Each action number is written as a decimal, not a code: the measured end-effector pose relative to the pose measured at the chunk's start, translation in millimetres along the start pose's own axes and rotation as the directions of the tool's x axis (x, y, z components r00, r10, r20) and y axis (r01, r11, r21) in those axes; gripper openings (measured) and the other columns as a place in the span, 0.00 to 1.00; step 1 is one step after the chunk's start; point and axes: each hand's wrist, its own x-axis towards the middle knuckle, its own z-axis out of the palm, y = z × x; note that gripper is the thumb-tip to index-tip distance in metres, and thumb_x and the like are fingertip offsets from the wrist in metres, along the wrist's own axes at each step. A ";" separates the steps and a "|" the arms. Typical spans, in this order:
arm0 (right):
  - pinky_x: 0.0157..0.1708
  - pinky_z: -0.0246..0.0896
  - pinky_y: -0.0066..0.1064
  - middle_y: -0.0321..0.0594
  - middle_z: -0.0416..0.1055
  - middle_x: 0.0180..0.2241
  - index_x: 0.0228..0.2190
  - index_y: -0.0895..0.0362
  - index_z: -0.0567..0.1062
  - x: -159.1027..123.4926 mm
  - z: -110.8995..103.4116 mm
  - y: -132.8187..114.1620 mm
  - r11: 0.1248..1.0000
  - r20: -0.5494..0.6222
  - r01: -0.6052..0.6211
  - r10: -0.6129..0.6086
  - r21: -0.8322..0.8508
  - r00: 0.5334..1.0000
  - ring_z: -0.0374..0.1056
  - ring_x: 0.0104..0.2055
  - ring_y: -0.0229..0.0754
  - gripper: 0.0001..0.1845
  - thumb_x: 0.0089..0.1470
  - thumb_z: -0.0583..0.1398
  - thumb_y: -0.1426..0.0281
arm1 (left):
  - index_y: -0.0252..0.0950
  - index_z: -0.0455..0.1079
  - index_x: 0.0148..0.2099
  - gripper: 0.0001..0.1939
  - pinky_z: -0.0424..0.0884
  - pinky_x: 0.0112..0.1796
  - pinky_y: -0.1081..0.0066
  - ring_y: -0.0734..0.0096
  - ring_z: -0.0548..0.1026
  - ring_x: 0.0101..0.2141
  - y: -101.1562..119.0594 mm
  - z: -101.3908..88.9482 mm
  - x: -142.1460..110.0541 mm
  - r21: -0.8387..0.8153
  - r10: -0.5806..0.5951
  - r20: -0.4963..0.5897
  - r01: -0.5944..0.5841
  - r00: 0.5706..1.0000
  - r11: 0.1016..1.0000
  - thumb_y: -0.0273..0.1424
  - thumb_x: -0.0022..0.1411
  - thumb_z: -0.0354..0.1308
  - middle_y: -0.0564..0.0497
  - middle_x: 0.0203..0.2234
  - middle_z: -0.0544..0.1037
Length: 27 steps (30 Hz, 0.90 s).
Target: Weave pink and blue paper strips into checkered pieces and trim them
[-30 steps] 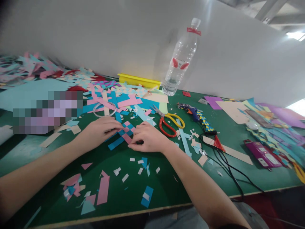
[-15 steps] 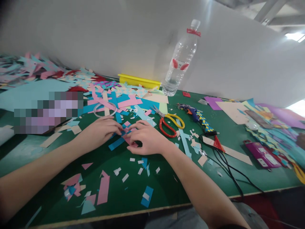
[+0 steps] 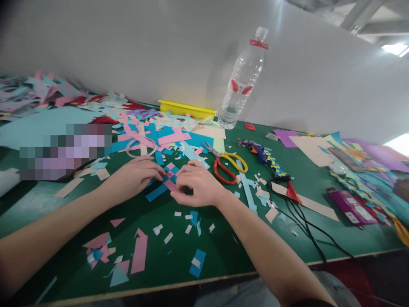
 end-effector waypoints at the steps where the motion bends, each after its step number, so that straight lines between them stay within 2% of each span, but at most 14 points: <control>1: 0.48 0.52 0.38 0.39 0.75 0.33 0.22 0.55 0.67 0.7 0.1 -1.0 1.000 -0.007 -0.002 0.002 0.000 1.000 0.67 0.42 0.41 0.12 0.55 0.56 0.65 | 0.40 0.74 0.34 0.19 0.59 0.56 0.56 0.67 0.76 0.41 0.3 0.0 0.2 0.002 -0.005 -0.002 0.005 1.000 1.000 0.23 0.60 0.41 0.53 0.38 0.80; 3: 0.51 0.51 0.40 0.41 0.75 0.41 0.25 0.55 0.68 2.1 0.5 -2.3 1.000 -0.006 0.012 -0.012 -0.020 1.000 0.64 0.50 0.43 0.09 0.55 0.57 0.64 | 0.40 0.74 0.34 0.19 0.60 0.56 0.56 0.67 0.76 0.40 1.0 -0.2 0.4 0.000 -0.015 -0.007 0.015 1.000 1.000 0.23 0.59 0.41 0.53 0.38 0.80; 5: 0.55 0.48 0.42 0.42 0.75 0.40 0.25 0.55 0.68 2.3 1.4 -2.2 0.998 0.022 0.045 -0.044 -0.052 0.999 0.63 0.52 0.45 0.12 0.55 0.57 0.61 | 0.40 0.74 0.34 0.20 0.60 0.55 0.56 0.67 0.76 0.40 1.7 -0.5 0.6 -0.005 -0.023 -0.010 0.023 1.000 1.000 0.22 0.59 0.41 0.53 0.37 0.81; 8: 0.58 0.44 0.45 0.40 0.75 0.29 0.21 0.55 0.68 0.2 2.8 0.3 0.995 0.032 0.080 -0.078 -0.052 0.996 0.67 0.47 0.44 0.18 0.55 0.57 0.57 | 0.39 0.75 0.35 0.20 0.61 0.55 0.56 0.66 0.76 0.41 2.5 -0.5 0.4 -0.012 -0.040 -0.028 0.039 0.999 0.999 0.22 0.59 0.41 0.52 0.37 0.81; 11: 0.58 0.43 0.45 0.37 0.71 0.22 0.17 0.55 0.65 -3.0 3.3 3.1 0.998 -0.007 0.061 -0.061 0.015 0.998 0.69 0.38 0.41 0.23 0.58 0.54 0.56 | 0.40 0.76 0.37 0.19 0.61 0.56 0.56 0.63 0.75 0.42 3.2 0.8 -0.3 -0.030 -0.069 -0.053 0.067 0.996 0.997 0.24 0.60 0.43 0.52 0.36 0.81; 15: 0.56 0.46 0.44 0.36 0.70 0.23 0.19 0.56 0.66 -5.0 3.0 6.6 1.000 -0.130 -0.020 0.023 0.021 0.991 0.66 0.29 0.37 0.25 0.63 0.47 0.60 | 0.39 0.75 0.39 0.18 0.63 0.54 0.58 0.63 0.75 0.43 3.8 3.2 -2.4 -0.053 -0.096 -0.095 0.091 0.991 0.994 0.25 0.62 0.43 0.52 0.38 0.80; 19: 0.53 0.51 0.41 0.38 0.71 0.26 0.24 0.56 0.70 -3.5 3.7 9.5 0.981 -0.252 -0.104 0.061 -0.163 0.966 0.65 0.31 0.38 0.17 0.62 0.50 0.66 | 0.37 0.72 0.46 0.18 0.69 0.47 0.61 0.61 0.72 0.46 2.4 2.6 -5.2 -0.016 -0.151 -0.195 0.151 0.969 0.988 0.26 0.63 0.42 0.47 0.42 0.78; 21: 0.52 0.53 0.40 0.39 0.74 0.30 0.29 0.56 0.72 -2.3 4.7 9.3 0.973 -0.222 -0.084 0.035 -0.216 0.974 0.67 0.36 0.40 0.12 0.60 0.53 0.67 | 0.36 0.70 0.48 0.18 0.68 0.46 0.59 0.60 0.73 0.44 1.3 1.6 -6.0 0.025 -0.168 -0.215 0.177 0.962 0.984 0.26 0.63 0.42 0.46 0.40 0.78; 23: 0.50 0.56 0.39 0.40 0.75 0.36 0.34 0.56 0.73 -1.2 5.9 8.1 0.973 -0.141 -0.023 -0.010 -0.229 0.990 0.68 0.41 0.41 0.09 0.60 0.53 0.67 | 0.37 0.69 0.49 0.17 0.67 0.46 0.57 0.59 0.74 0.42 0.9 0.7 -6.1 0.058 -0.173 -0.218 0.190 0.960 0.980 0.27 0.63 0.43 0.47 0.38 0.79; 27: 0.48 0.60 0.37 0.42 0.76 0.42 0.41 0.57 0.73 0.1 7.4 5.7 0.967 0.008 0.086 -0.087 -0.238 0.996 0.67 0.48 0.43 0.12 0.61 0.53 0.68 | 0.38 0.64 0.54 0.20 0.67 0.44 0.57 0.59 0.75 0.38 2.5 0.2 -4.7 0.074 -0.221 -0.236 0.244 0.946 0.967 0.26 0.62 0.44 0.49 0.35 0.80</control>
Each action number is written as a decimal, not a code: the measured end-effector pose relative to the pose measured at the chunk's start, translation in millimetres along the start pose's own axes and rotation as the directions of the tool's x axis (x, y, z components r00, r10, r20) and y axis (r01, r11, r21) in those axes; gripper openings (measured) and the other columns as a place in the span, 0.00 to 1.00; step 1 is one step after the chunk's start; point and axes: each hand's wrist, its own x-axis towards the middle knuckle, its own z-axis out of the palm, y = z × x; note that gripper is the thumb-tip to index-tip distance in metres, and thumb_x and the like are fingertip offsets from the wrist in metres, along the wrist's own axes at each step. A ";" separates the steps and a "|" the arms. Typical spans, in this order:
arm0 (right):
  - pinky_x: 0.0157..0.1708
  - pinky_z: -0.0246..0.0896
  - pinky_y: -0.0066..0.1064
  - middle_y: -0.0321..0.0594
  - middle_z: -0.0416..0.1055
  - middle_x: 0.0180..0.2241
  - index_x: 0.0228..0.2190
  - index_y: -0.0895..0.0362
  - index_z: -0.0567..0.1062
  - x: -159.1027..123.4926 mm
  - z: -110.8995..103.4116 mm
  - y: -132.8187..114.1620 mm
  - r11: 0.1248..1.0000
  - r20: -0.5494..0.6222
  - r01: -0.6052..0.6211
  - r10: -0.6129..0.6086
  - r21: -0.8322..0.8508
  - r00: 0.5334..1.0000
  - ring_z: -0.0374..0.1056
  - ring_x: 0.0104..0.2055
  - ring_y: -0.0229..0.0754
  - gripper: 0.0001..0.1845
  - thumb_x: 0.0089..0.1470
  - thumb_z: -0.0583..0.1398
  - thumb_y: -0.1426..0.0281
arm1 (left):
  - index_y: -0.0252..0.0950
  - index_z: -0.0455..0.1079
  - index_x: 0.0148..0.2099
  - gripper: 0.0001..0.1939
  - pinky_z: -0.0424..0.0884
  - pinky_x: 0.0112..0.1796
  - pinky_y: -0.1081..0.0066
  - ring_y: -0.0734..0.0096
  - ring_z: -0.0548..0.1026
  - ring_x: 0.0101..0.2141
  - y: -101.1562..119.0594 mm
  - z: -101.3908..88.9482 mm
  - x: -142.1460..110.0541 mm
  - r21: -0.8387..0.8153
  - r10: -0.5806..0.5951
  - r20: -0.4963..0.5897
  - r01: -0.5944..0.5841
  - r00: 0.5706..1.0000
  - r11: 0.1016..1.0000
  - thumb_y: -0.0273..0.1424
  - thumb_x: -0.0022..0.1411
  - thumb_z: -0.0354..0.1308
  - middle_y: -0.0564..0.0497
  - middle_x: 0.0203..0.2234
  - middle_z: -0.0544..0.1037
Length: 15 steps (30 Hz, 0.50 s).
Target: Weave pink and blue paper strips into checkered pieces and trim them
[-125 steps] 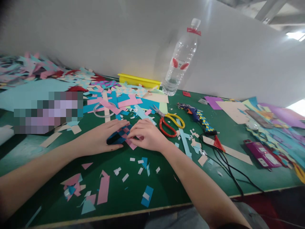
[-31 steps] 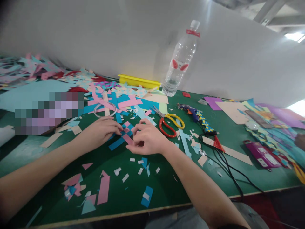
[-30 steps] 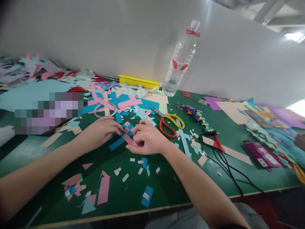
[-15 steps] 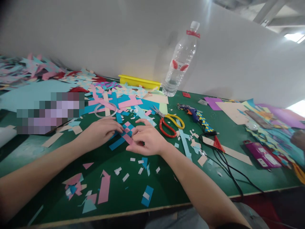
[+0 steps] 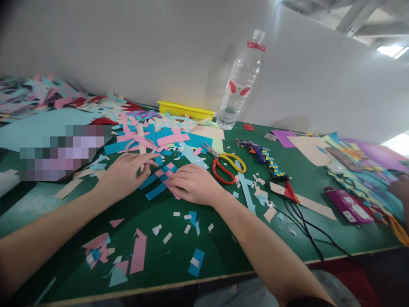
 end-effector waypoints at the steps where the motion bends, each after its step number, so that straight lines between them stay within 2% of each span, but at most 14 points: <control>1: 0.47 0.61 0.37 0.43 0.76 0.42 0.41 0.58 0.73 0.2 0.1 -0.3 1.000 0.017 0.010 -0.010 -0.002 1.000 0.67 0.49 0.43 0.12 0.61 0.52 0.68 | 0.38 0.63 0.55 0.20 0.67 0.44 0.57 0.59 0.76 0.37 0.5 0.1 0.3 0.002 -0.013 0.003 0.013 1.000 1.000 0.27 0.62 0.44 0.49 0.35 0.80; 5: 0.47 0.63 0.38 0.43 0.76 0.42 0.43 0.59 0.74 1.1 -0.2 -0.4 1.000 0.037 -0.001 0.001 0.004 0.999 0.67 0.50 0.44 0.15 0.62 0.51 0.67 | 0.38 0.65 0.53 0.17 0.68 0.42 0.59 0.60 0.77 0.34 0.5 0.0 1.2 -0.028 -0.049 0.031 0.050 0.998 0.998 0.30 0.62 0.45 0.51 0.31 0.81; 8: 0.47 0.63 0.38 0.43 0.76 0.43 0.42 0.59 0.74 1.5 -0.4 -0.3 1.000 0.044 -0.019 0.018 0.020 0.999 0.68 0.48 0.44 0.15 0.62 0.51 0.66 | 0.40 0.65 0.52 0.17 0.71 0.37 0.64 0.62 0.78 0.32 0.7 -2.0 1.2 -0.160 -0.154 0.080 0.165 0.985 0.973 0.33 0.63 0.46 0.52 0.30 0.81; 11: 0.47 0.64 0.38 0.43 0.76 0.43 0.40 0.58 0.75 1.3 0.0 0.0 0.999 0.057 -0.031 0.029 0.038 0.998 0.68 0.48 0.43 0.14 0.62 0.51 0.66 | 0.40 0.63 0.56 0.19 0.72 0.30 0.69 0.64 0.78 0.33 2.2 -5.0 1.0 -0.357 -0.264 0.152 0.302 0.952 0.884 0.35 0.64 0.47 0.51 0.35 0.81; 15: 0.46 0.63 0.36 0.43 0.75 0.41 0.37 0.57 0.74 0.5 -0.1 0.5 0.995 0.077 -0.070 0.065 0.070 0.995 0.68 0.47 0.42 0.14 0.62 0.51 0.66 | 0.37 0.62 0.57 0.20 0.75 0.33 0.68 0.65 0.79 0.33 2.9 -6.8 2.2 -0.551 -0.341 0.182 0.383 0.922 0.742 0.36 0.64 0.48 0.46 0.43 0.78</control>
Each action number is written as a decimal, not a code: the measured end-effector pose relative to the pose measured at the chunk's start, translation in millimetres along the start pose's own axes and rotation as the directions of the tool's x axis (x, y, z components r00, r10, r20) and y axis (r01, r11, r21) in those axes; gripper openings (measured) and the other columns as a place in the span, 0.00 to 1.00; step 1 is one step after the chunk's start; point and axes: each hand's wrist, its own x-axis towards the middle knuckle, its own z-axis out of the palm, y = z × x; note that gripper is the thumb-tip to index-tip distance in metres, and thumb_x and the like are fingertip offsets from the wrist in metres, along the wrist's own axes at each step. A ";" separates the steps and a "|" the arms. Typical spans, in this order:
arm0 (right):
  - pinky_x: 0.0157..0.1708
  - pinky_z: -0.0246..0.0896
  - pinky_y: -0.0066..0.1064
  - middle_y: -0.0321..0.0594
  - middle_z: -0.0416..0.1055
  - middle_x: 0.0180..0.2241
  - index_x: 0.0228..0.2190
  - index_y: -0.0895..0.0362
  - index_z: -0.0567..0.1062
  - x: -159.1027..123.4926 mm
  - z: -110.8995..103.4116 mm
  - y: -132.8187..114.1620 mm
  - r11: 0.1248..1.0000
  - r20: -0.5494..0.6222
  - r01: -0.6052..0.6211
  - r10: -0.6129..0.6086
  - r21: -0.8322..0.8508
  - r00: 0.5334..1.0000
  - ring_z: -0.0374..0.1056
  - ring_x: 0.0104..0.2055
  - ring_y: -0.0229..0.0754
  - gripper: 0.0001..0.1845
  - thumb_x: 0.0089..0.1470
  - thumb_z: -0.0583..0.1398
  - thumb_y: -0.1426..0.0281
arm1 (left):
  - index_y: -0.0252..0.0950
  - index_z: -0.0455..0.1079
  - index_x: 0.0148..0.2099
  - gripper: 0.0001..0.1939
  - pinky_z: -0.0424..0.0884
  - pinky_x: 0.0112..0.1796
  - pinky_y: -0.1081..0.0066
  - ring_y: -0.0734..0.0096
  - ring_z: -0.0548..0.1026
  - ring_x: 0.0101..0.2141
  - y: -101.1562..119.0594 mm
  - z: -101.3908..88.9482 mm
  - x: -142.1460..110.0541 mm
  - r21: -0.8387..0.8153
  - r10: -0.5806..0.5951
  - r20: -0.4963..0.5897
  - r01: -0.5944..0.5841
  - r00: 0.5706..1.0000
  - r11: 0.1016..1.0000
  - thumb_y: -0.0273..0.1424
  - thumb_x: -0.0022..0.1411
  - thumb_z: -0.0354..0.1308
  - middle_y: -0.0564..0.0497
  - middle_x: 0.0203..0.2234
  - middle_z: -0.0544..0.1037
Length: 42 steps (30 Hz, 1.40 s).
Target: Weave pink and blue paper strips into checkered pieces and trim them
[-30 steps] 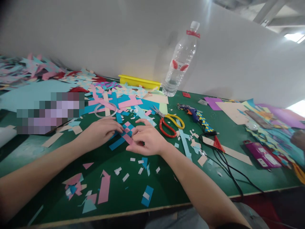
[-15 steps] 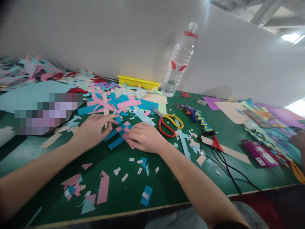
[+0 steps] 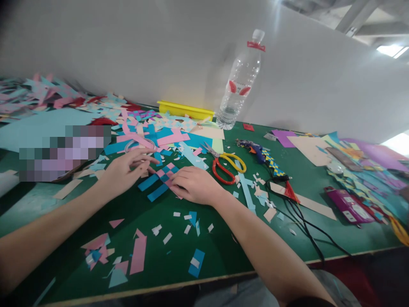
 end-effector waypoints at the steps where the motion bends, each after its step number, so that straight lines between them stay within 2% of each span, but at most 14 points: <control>1: 0.46 0.63 0.36 0.43 0.75 0.41 0.38 0.57 0.74 -0.3 -0.2 0.0 1.000 0.004 -0.011 0.011 0.007 1.000 0.68 0.47 0.42 0.13 0.62 0.51 0.66 | 0.37 0.62 0.56 0.20 0.75 0.33 0.68 0.65 0.79 0.33 -0.1 0.1 0.6 -0.051 -0.008 0.000 0.008 1.000 0.999 0.36 0.63 0.49 0.45 0.44 0.77; 4: 0.45 0.62 0.35 0.44 0.74 0.41 0.39 0.57 0.73 -1.0 -1.4 -0.9 0.999 0.011 -0.036 0.035 0.019 0.999 0.68 0.46 0.43 0.14 0.60 0.54 0.62 | 0.37 0.64 0.54 0.19 0.76 0.34 0.65 0.65 0.78 0.32 -0.1 1.8 1.9 -0.242 -0.037 0.015 0.039 0.999 0.970 0.36 0.63 0.51 0.43 0.45 0.76; 7: 0.47 0.61 0.36 0.45 0.73 0.43 0.41 0.58 0.71 -1.1 -2.6 -3.1 0.999 0.002 -0.046 0.046 0.021 0.999 0.67 0.47 0.44 0.17 0.56 0.57 0.58 | 0.38 0.66 0.51 0.17 0.75 0.39 0.63 0.65 0.78 0.35 2.3 4.9 1.3 -0.475 -0.106 0.046 0.115 0.993 0.872 0.36 0.61 0.55 0.46 0.44 0.76; 10: 0.48 0.59 0.37 0.45 0.72 0.44 0.41 0.58 0.70 -0.3 -2.9 -5.5 0.999 -0.019 -0.049 0.049 0.014 0.999 0.67 0.48 0.45 0.19 0.54 0.59 0.56 | 0.39 0.69 0.49 0.15 0.74 0.40 0.65 0.65 0.77 0.38 7.4 7.5 -0.3 -0.603 -0.160 0.097 0.186 0.982 0.776 0.36 0.60 0.58 0.48 0.44 0.75; 14: 0.48 0.58 0.39 0.46 0.72 0.42 0.39 0.58 0.69 1.1 -2.0 -8.3 0.996 -0.046 -0.089 0.089 -0.006 0.995 0.66 0.47 0.47 0.22 0.51 0.60 0.54 | 0.40 0.72 0.47 0.14 0.73 0.36 0.73 0.66 0.76 0.41 15.4 7.5 -1.2 -0.694 -0.206 0.125 0.234 0.971 0.680 0.34 0.58 0.60 0.49 0.46 0.73; 18: 0.47 0.57 0.40 0.46 0.71 0.41 0.39 0.57 0.67 2.8 -1.1 -13.0 0.989 -0.054 -0.146 0.144 -0.026 0.988 0.65 0.47 0.49 0.24 0.49 0.61 0.52 | 0.38 0.74 0.45 0.12 0.73 0.33 0.76 0.60 0.73 0.46 20.0 4.5 -1.3 -0.747 -0.202 0.160 0.252 0.966 0.615 0.33 0.58 0.60 0.47 0.45 0.74; 23: 0.42 0.60 0.38 0.46 0.70 0.40 0.38 0.58 0.66 5.6 3.5 -19.2 0.978 -0.077 -0.200 0.196 -0.053 0.978 0.65 0.43 0.48 0.22 0.48 0.62 0.55 | 0.38 0.72 0.47 0.12 0.75 0.39 0.68 0.54 0.66 0.55 21.1 1.4 -2.2 -0.823 -0.119 0.194 0.228 0.974 0.520 0.30 0.61 0.55 0.45 0.51 0.71; 26: 0.40 0.61 0.37 0.46 0.70 0.39 0.37 0.58 0.67 5.5 6.7 -20.3 0.966 -0.123 -0.248 0.237 -0.075 0.964 0.66 0.42 0.47 0.13 0.52 0.60 0.64 | 0.39 0.72 0.48 0.13 0.74 0.44 0.60 0.52 0.62 0.58 23.2 0.6 -2.9 -0.851 -0.078 0.192 0.206 0.978 0.483 0.31 0.61 0.54 0.46 0.56 0.68; 28: 0.39 0.61 0.35 0.45 0.71 0.39 0.36 0.57 0.68 4.7 6.5 -20.1 0.955 -0.189 -0.296 0.284 -0.034 0.940 0.66 0.41 0.45 0.06 0.53 0.57 0.70 | 0.39 0.72 0.48 0.13 0.72 0.47 0.57 0.52 0.60 0.58 23.9 0.5 -3.0 -0.851 -0.066 0.177 0.187 0.982 0.491 0.33 0.62 0.53 0.47 0.56 0.68; 30: 0.38 0.62 0.34 0.44 0.71 0.37 0.35 0.57 0.69 3.9 3.9 -19.4 0.930 -0.274 -0.359 0.365 0.074 0.890 0.67 0.39 0.43 0.05 0.55 0.55 0.71 | 0.38 0.72 0.48 0.13 0.71 0.49 0.57 0.52 0.61 0.58 22.5 1.0 -2.6 -0.841 -0.069 0.135 0.151 0.988 0.520 0.34 0.62 0.53 0.46 0.54 0.69; 33: 0.37 0.65 0.33 0.43 0.73 0.35 0.35 0.57 0.71 3.9 -1.9 -18.4 0.827 -0.342 -0.404 0.538 0.390 0.770 0.69 0.37 0.42 0.09 0.56 0.57 0.64 | 0.38 0.73 0.46 0.12 0.69 0.50 0.56 0.53 0.65 0.55 17.1 3.0 -1.2 -0.780 -0.069 0.020 0.059 0.997 0.622 0.34 0.62 0.54 0.46 0.51 0.71; 36: 0.39 0.68 0.33 0.41 0.75 0.38 0.38 0.55 0.73 6.2 -4.8 -17.0 0.589 -0.266 -0.296 0.682 0.752 0.681 0.72 0.38 0.42 0.13 0.53 0.60 0.61 | 0.40 0.73 0.46 0.12 0.64 0.54 0.57 0.56 0.67 0.53 13.0 5.1 -0.7 -0.655 -0.018 -0.086 -0.042 0.996 0.754 0.34 0.60 0.57 0.47 0.49 0.72; 39: 0.37 0.71 0.34 0.40 0.76 0.39 0.39 0.55 0.73 9.5 -3.1 -15.4 0.325 -0.122 -0.211 0.761 0.922 0.637 0.73 0.34 0.40 0.17 0.49 0.63 0.59 | 0.41 0.70 0.50 0.17 0.62 0.55 0.59 0.57 0.66 0.54 13.1 5.9 -1.4 -0.577 -0.013 -0.031 -0.007 0.999 0.817 0.36 0.58 0.60 0.48 0.51 0.71; 42: 0.35 0.72 0.34 0.40 0.76 0.37 0.39 0.56 0.74 11.3 0.2 -14.9 0.156 0.006 -0.199 0.771 0.968 0.637 0.74 0.30 0.39 0.19 0.46 0.65 0.59 | 0.42 0.69 0.52 0.23 0.68 0.51 0.59 0.57 0.70 0.50 14.2 6.3 -2.2 -0.517 -0.099 0.076 0.124 0.992 0.847 0.39 0.54 0.64 0.49 0.49 0.74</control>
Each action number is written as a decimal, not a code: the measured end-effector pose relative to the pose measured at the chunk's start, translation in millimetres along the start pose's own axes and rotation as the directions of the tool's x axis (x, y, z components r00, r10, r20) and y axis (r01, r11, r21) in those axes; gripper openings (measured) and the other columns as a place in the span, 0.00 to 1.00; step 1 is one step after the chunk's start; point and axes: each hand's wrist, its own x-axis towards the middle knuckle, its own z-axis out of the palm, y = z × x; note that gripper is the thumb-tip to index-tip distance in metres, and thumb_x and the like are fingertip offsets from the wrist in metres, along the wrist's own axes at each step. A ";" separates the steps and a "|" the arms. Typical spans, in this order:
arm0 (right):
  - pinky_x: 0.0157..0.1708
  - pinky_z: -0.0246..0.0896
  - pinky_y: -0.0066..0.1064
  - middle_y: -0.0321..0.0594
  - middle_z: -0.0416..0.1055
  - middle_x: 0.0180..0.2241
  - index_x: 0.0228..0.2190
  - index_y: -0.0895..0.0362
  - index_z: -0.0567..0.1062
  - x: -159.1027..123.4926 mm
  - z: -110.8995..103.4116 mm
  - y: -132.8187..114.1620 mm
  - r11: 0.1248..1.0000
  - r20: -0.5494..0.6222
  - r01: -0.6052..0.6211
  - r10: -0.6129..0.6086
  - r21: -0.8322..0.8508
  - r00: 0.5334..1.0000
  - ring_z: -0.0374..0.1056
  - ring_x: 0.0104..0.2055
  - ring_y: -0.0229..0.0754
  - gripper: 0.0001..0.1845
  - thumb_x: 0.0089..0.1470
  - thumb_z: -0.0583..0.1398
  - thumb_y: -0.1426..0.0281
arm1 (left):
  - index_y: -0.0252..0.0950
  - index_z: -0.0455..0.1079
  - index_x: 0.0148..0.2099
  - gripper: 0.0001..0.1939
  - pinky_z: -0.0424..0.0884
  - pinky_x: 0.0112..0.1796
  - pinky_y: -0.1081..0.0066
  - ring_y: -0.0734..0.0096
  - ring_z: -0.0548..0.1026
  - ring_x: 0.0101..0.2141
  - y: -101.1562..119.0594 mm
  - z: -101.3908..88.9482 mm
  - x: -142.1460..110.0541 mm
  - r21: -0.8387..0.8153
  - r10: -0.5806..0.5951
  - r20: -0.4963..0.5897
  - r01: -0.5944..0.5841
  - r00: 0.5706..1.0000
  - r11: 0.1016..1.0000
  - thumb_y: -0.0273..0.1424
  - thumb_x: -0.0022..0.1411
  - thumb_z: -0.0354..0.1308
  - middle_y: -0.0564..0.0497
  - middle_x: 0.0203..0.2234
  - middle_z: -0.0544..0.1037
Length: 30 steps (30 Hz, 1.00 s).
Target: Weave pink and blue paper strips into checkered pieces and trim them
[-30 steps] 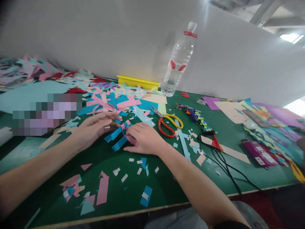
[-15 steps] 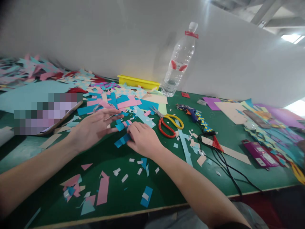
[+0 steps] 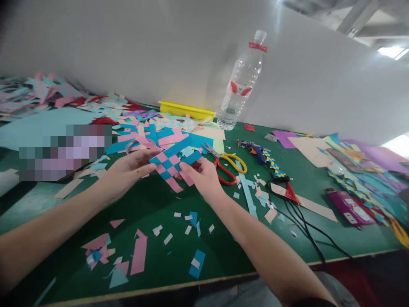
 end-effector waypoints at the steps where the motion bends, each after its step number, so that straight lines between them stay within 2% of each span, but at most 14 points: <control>1: 0.35 0.73 0.35 0.40 0.76 0.36 0.38 0.56 0.74 -0.2 0.4 0.9 0.999 0.023 -0.030 0.029 0.020 0.999 0.74 0.30 0.40 0.19 0.45 0.66 0.59 | 0.41 0.70 0.51 0.23 0.69 0.49 0.59 0.58 0.72 0.47 -0.2 0.1 -0.1 0.004 -0.037 0.015 0.037 0.999 0.999 0.39 0.53 0.64 0.49 0.47 0.75; 5: 0.36 0.72 0.36 0.38 0.76 0.32 0.33 0.57 0.75 -1.9 0.6 2.5 0.997 0.082 -0.069 0.070 -0.017 0.994 0.74 0.31 0.41 0.16 0.44 0.67 0.60 | 0.37 0.74 0.40 0.15 0.72 0.44 0.62 0.63 0.76 0.38 -3.4 -1.6 1.1 -0.027 -0.121 0.067 0.123 0.990 0.992 0.41 0.53 0.64 0.49 0.36 0.79; 8: 0.36 0.72 0.35 0.39 0.75 0.31 0.29 0.58 0.75 -0.5 -1.4 1.7 0.993 0.066 -0.081 0.087 -0.085 0.994 0.73 0.34 0.42 0.16 0.45 0.66 0.57 | 0.38 0.74 0.36 0.14 0.72 0.42 0.64 0.65 0.76 0.36 -6.1 -4.6 2.5 -0.012 -0.153 0.005 0.153 0.988 0.988 0.41 0.52 0.65 0.51 0.32 0.78; 11: 0.35 0.72 0.34 0.39 0.75 0.31 0.33 0.57 0.75 3.5 -5.1 -0.2 0.991 0.010 -0.101 0.103 -0.091 0.995 0.74 0.35 0.42 0.19 0.48 0.63 0.54 | 0.38 0.73 0.35 0.14 0.71 0.38 0.67 0.66 0.74 0.34 -6.9 -7.3 3.0 0.013 -0.180 -0.022 0.180 0.983 0.984 0.43 0.53 0.63 0.52 0.30 0.77; 15: 0.38 0.70 0.33 0.38 0.75 0.31 0.40 0.57 0.73 6.7 -9.6 -1.6 0.982 -0.022 -0.096 0.094 -0.161 0.995 0.74 0.33 0.40 0.21 0.47 0.64 0.57 | 0.38 0.72 0.34 0.16 0.69 0.33 0.69 0.65 0.73 0.32 -5.1 -8.8 2.0 0.094 -0.190 0.007 0.188 0.982 0.978 0.46 0.54 0.60 0.51 0.29 0.76; 18: 0.37 0.70 0.32 0.39 0.76 0.32 0.42 0.56 0.73 5.8 -10.6 0.0 0.962 0.059 -0.051 0.069 -0.270 0.996 0.74 0.34 0.40 0.21 0.47 0.64 0.59 | 0.38 0.73 0.34 0.16 0.67 0.30 0.71 0.67 0.72 0.29 -3.4 -8.9 1.4 0.219 -0.129 0.039 0.118 0.991 0.969 0.47 0.55 0.59 0.52 0.27 0.75; 22: 0.38 0.69 0.34 0.41 0.76 0.36 0.41 0.56 0.74 2.4 -9.3 1.9 0.893 0.173 0.094 -0.019 -0.440 0.985 0.73 0.37 0.41 0.19 0.48 0.64 0.60 | 0.38 0.73 0.32 0.16 0.63 0.27 0.73 0.70 0.69 0.26 -1.4 -8.0 1.9 0.366 -0.040 0.061 0.015 0.997 0.931 0.46 0.56 0.58 0.54 0.24 0.73; 25: 0.38 0.69 0.34 0.41 0.76 0.36 0.40 0.56 0.75 -0.3 -7.6 0.5 0.852 0.201 0.162 -0.068 -0.497 0.977 0.73 0.38 0.41 0.18 0.49 0.63 0.60 | 0.38 0.73 0.33 0.16 0.64 0.27 0.73 0.70 0.70 0.26 -1.0 -7.3 2.3 0.381 -0.032 0.079 0.000 0.996 0.925 0.46 0.57 0.57 0.54 0.24 0.74; 30: 0.35 0.70 0.31 0.40 0.77 0.35 0.38 0.56 0.77 -2.7 -5.5 -1.7 0.847 0.200 0.177 -0.086 -0.501 0.976 0.73 0.35 0.40 0.16 0.49 0.63 0.61 | 0.39 0.74 0.39 0.17 0.68 0.30 0.71 0.67 0.73 0.29 -3.0 -6.6 2.6 0.326 -0.068 0.076 0.040 0.995 0.945 0.46 0.55 0.59 0.52 0.28 0.77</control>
